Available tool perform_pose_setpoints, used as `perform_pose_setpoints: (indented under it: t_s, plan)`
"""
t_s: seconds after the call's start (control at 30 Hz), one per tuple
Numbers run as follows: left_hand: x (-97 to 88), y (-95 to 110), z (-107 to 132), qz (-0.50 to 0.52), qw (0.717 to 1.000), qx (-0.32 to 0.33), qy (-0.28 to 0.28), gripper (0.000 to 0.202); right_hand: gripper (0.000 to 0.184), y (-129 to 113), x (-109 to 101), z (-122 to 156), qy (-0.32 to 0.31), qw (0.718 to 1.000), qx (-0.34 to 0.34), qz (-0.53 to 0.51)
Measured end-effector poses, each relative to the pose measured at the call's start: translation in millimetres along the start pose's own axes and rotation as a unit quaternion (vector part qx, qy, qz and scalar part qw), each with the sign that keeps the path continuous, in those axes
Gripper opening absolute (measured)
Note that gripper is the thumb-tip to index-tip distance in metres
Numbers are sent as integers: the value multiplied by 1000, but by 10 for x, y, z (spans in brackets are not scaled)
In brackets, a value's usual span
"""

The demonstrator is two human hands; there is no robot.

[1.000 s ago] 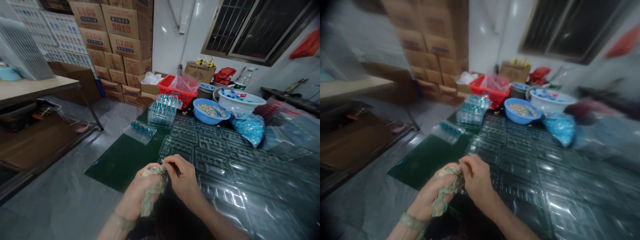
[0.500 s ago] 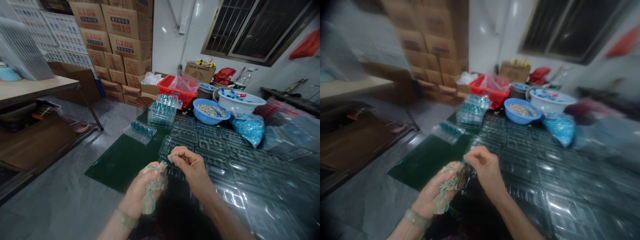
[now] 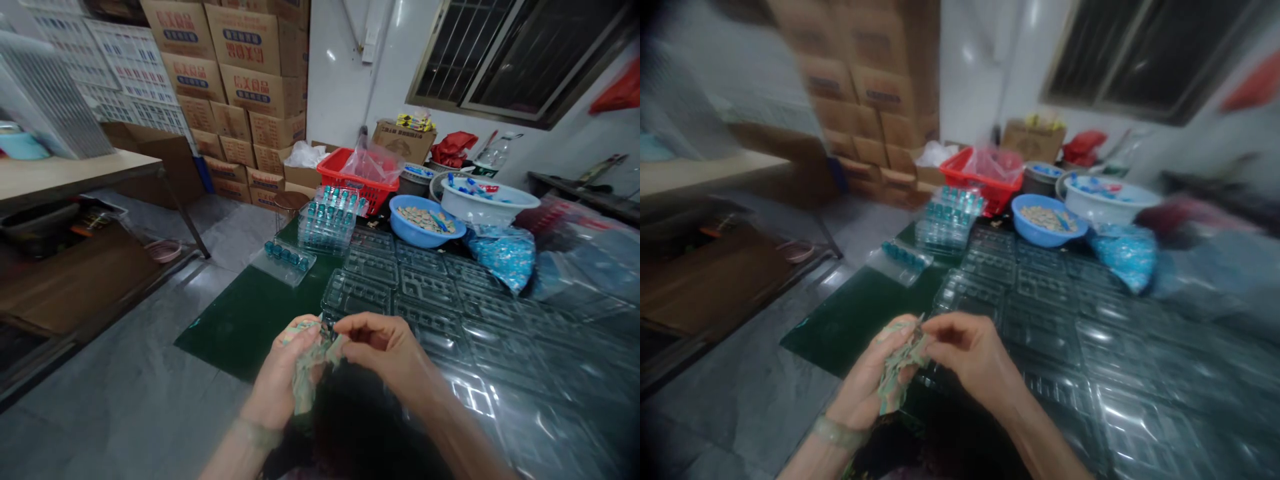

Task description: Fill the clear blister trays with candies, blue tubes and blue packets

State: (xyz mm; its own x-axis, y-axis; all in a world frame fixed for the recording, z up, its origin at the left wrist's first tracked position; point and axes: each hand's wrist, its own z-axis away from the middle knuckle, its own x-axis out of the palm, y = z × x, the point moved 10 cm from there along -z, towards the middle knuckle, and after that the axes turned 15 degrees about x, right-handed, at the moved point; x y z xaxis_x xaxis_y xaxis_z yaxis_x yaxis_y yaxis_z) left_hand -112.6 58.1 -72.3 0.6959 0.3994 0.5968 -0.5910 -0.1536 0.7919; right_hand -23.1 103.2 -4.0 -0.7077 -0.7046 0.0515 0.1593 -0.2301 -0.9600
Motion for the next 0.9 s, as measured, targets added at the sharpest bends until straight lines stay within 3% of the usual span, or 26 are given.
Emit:
perform_pose_setpoints:
  t_s: [0.07, 0.2, 0.3, 0.47, 0.8, 0.9]
  plan:
    - [7, 61, -28, -6, 999, 40, 14, 16, 12, 8, 111, 57, -6, 999, 1, 34]
    - [-25, 147, -43, -44, 993, 100, 39, 19, 13, -58, 149, 123, 129, 975, -88, 160]
    - [-80, 159, -31, -60, 990, 112, 59, 23, 16, -58, 156, 151, 192, 954, -136, 188]
    - [-61, 158, -36, -62, 989, 119, 55, 21, 12, -129, 193, 250, 193, 946, -189, 179]
    - [-48, 115, -27, -100, 987, 128, 17, 19, 27, -5, 99, 183, 247, 925, -118, 262]
    - [-64, 152, -19, -128, 981, 145, 27, 20, 21, -10, 107, 176, 248, 913, -110, 303]
